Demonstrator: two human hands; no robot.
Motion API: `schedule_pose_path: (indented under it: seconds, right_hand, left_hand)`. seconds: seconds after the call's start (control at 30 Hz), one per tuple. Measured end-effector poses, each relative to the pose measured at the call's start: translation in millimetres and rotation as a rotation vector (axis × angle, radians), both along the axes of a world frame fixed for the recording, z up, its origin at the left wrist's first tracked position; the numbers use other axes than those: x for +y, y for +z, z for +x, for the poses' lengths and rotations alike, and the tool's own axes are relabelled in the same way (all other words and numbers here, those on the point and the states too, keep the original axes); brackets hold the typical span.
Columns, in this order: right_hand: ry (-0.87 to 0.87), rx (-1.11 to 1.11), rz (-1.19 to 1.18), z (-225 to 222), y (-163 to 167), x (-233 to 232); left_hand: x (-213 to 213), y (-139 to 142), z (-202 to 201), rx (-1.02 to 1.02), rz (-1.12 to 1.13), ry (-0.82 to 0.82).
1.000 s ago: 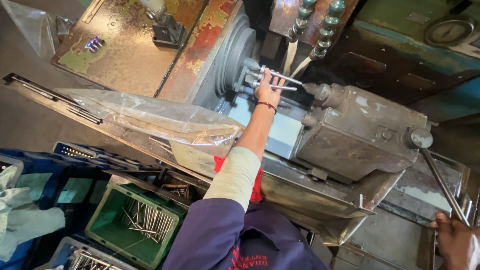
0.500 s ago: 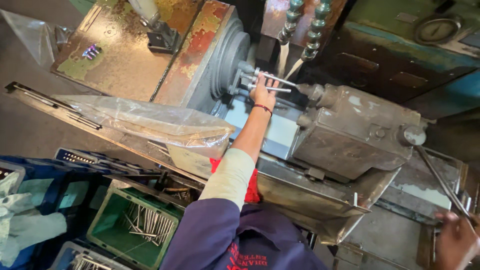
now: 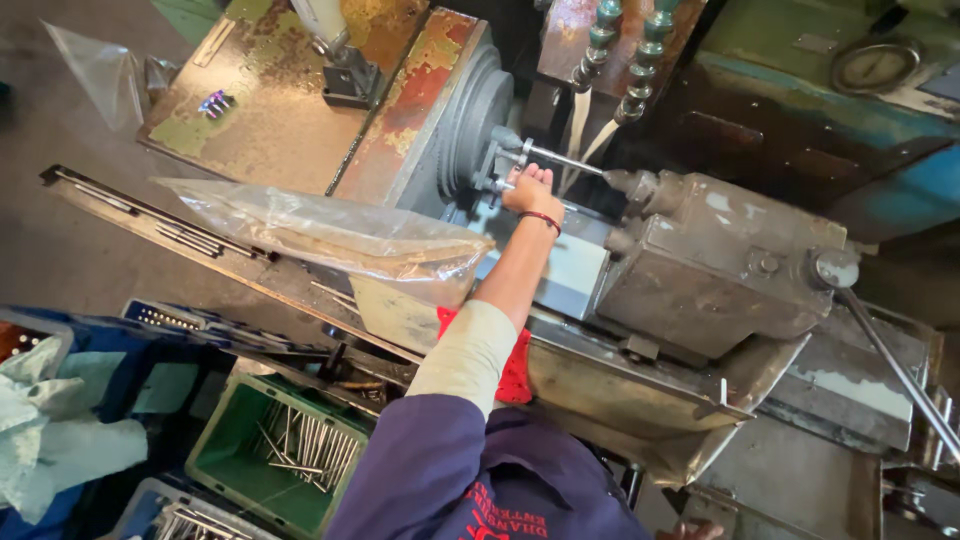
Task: The person repeatedly picks metal rods from a green bin, inserts them into a lathe chuck, and operates the machine to shape the rods. After each cycle, the person removes the rod and places it into a blue bin. The process is repeated continuously throughout the clip.
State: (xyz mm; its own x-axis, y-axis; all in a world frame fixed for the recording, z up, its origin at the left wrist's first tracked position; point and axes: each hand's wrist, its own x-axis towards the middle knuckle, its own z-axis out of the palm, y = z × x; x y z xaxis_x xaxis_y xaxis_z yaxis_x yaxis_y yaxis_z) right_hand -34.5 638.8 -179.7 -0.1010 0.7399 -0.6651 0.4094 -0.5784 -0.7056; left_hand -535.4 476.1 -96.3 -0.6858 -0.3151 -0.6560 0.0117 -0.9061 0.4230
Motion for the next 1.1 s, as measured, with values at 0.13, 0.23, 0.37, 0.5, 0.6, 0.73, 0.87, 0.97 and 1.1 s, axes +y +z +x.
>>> schedule_pose_path:
  seconds: [0.13, 0.23, 0.37, 0.5, 0.6, 0.73, 0.87, 0.97, 1.1]
  right_hand:
    - [-0.045, 0.002, -0.114, 11.2, -3.1, -35.3]
    - [-0.060, 0.008, -0.129, 25.0, -5.1, -36.8]
    - [-0.074, 0.032, -0.130, 46.9, -12.9, -41.0]
    - [-0.068, 0.058, -0.155, 81.8, -21.8, -67.8]
    - [0.024, 0.136, -0.258, 84.3, -26.8, -115.5]
    - [0.414, 0.386, -0.432, 33.6, -22.3, -194.8]
    - [0.901, 0.554, -0.437, -20.3, 12.1, -279.6]
    - [1.098, 0.479, -0.376, -31.9, 46.2, -344.2]
    - [1.034, 0.628, -0.591, -13.9, 72.3, -412.6]
  left_hand:
    - [5.2, 24.6, 44.7, 0.352, 0.057, -0.328]
    - [-12.3, 76.0, 103.6, 0.584, -0.133, -0.579]
    - [-92.8, 135.3, 205.9, 0.927, -0.505, -1.020]
    - [-165.6, 148.5, 267.4, 0.995, -1.214, -1.321]
    - [-219.8, 130.0, 305.9, 1.005, -1.409, -1.250]
    - [-292.0, 89.6, 358.1, 0.873, -1.450, -1.076]
    - [-341.8, 63.4, 401.7, 0.568, -1.648, -1.016]
    - [-375.5, 60.0, 433.3, 0.455, -1.693, -0.938]
    - [-421.9, 53.7, 476.2, 0.446, -1.714, -0.791]
